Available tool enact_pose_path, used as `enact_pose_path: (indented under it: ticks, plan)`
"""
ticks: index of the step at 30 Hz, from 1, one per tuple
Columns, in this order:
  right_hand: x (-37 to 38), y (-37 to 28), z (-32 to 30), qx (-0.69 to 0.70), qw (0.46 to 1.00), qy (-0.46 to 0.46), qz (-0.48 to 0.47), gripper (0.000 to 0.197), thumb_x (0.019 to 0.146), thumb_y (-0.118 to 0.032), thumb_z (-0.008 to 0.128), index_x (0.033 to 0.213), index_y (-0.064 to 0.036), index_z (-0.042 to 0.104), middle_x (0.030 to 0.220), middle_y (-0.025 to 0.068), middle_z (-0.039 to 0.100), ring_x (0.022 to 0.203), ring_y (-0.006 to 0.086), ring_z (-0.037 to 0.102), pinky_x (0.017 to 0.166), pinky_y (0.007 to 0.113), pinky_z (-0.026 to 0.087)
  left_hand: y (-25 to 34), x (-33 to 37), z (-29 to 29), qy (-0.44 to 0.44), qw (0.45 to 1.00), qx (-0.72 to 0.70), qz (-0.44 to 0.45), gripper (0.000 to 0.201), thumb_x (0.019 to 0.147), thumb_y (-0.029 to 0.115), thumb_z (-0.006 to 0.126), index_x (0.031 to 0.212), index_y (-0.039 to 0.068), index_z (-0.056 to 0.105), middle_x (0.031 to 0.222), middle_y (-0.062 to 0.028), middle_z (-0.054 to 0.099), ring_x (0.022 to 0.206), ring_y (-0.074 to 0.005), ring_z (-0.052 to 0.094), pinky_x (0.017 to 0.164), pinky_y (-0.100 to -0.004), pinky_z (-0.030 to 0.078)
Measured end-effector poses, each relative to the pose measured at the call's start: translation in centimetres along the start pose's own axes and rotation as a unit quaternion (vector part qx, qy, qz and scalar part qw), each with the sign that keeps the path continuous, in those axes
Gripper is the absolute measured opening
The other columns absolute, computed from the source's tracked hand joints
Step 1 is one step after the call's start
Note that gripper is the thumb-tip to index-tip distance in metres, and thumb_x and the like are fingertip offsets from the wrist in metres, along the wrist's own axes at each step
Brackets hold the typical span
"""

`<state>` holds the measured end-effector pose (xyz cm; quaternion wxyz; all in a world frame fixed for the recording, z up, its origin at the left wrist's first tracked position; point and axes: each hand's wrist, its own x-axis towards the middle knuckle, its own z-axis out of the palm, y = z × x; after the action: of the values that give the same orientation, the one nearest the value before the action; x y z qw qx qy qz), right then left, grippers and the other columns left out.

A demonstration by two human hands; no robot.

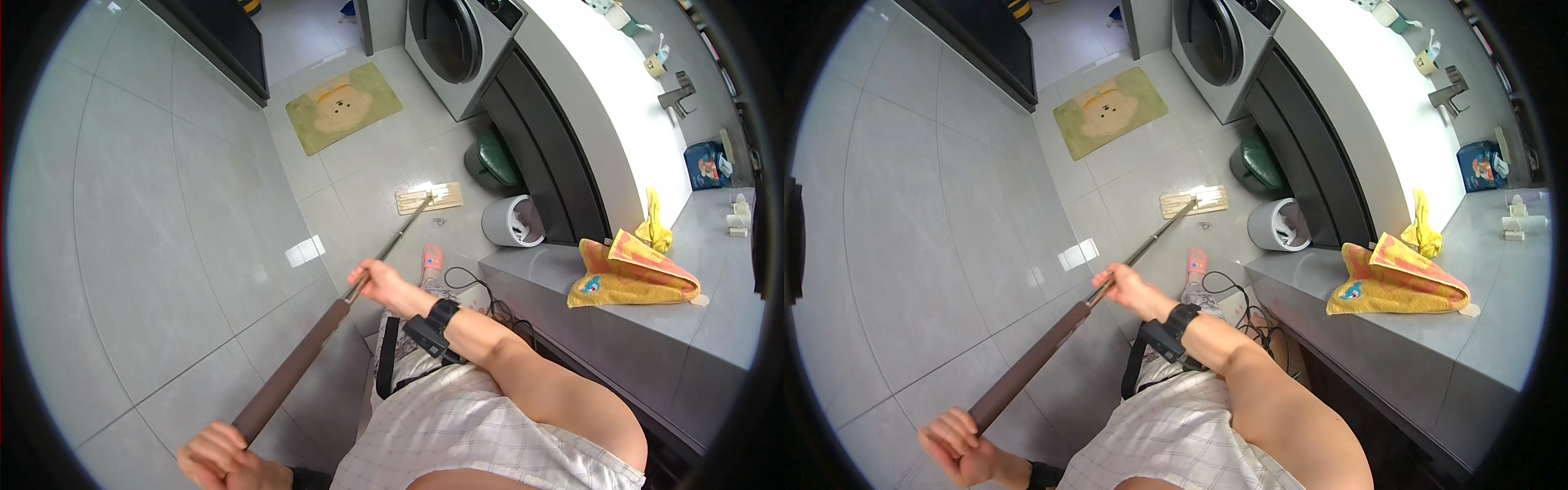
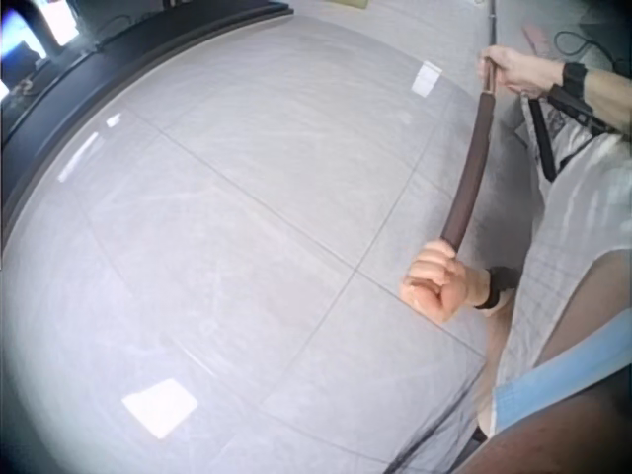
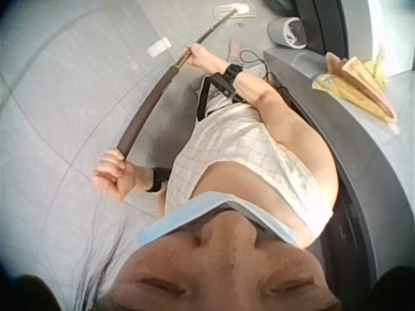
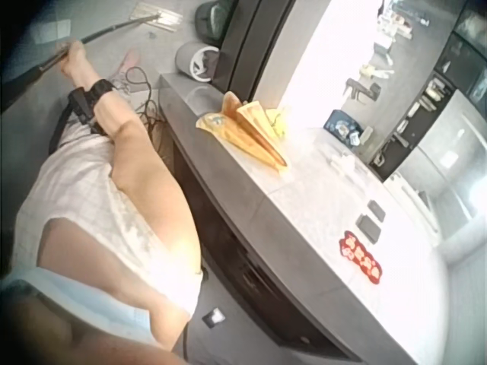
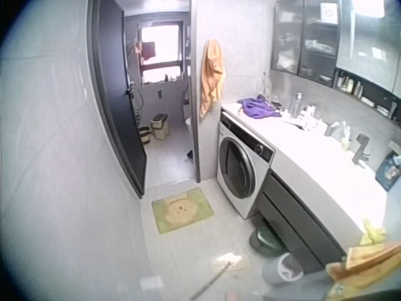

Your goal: Mop the floor in a laundry and bathroom area.

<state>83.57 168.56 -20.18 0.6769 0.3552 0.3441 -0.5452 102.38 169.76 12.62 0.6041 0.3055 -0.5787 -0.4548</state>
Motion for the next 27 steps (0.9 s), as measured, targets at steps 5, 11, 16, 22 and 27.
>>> enact_pose_path:
  ticks: [5, 11, 16, 22, 27]
  plan:
    - [-3.7, 5.8, 4.5, -0.064, 0.99, -0.106, 0.069, 0.012, 0.083, -0.006, 0.042, 0.086, 0.0053, 0.04, 0.077, 0.0159, 0.05, 0.073, 0.026, 0.054, 0.071, 0.042, 0.049, 4.8, -1.0, -3.1, 0.11, 0.989, 0.026, 0.093, 0.029, 0.092, 0.022, 0.027, 0.067, 0.008, 0.036, 0.051, -0.0041, 0.038, 0.042, -0.014, 0.034, 0.046, -0.0295, 0.031]
    - [1.9, 8.8, 5.4, -0.052, 0.978, -0.12, 0.159, 0.007, 0.081, -0.004, 0.044, 0.082, 0.0024, 0.04, 0.073, 0.01, 0.047, 0.068, 0.0216, 0.053, 0.07, 0.039, 0.051, 3.6, -1.5, 4.3, 0.01, 0.981, 0.103, 0.167, 0.015, 0.085, 0.007, 0.037, 0.071, 0.006, 0.031, 0.048, -0.0036, 0.032, 0.036, -0.0136, 0.033, 0.035, -0.0277, 0.033]
    - [1.9, 7.6, 5.7, -0.074, 0.973, -0.118, 0.185, 0.006, 0.079, -0.003, 0.045, 0.08, 0.0013, 0.041, 0.069, 0.0098, 0.047, 0.065, 0.0225, 0.052, 0.069, 0.041, 0.05, 2.7, 0.4, 5.3, 0.028, 0.982, 0.095, 0.163, 0.015, 0.082, 0.002, 0.032, 0.069, 0.009, 0.028, 0.042, 0.0, 0.023, 0.033, -0.0104, 0.021, 0.032, -0.0273, 0.029]
    - [-1.2, 2.6, 1.3, -0.03, 0.99, -0.075, 0.118, 0.005, 0.077, -0.001, 0.046, 0.077, 0.0028, 0.043, 0.069, 0.012, 0.048, 0.065, 0.0275, 0.053, 0.064, 0.044, 0.05, 2.7, 0.8, 5.7, 0.018, 0.989, -0.044, 0.14, 0.017, 0.084, 0.006, 0.033, 0.067, 0.01, 0.028, 0.044, -0.0012, 0.025, 0.036, -0.0115, 0.024, 0.037, -0.0276, 0.031]
    - [-5.4, -2.1, 0.5, -0.095, 0.993, -0.03, 0.061, 0.006, 0.078, -0.001, 0.044, 0.072, 0.0008, 0.044, 0.065, 0.0093, 0.047, 0.064, 0.0232, 0.052, 0.066, 0.042, 0.05, 0.7, 1.5, 5.8, -0.024, 0.994, 0.014, 0.104, 0.017, 0.081, 0.005, 0.035, 0.066, 0.01, 0.028, 0.04, 0.0018, 0.033, 0.031, -0.0062, 0.029, 0.033, -0.0185, 0.033]
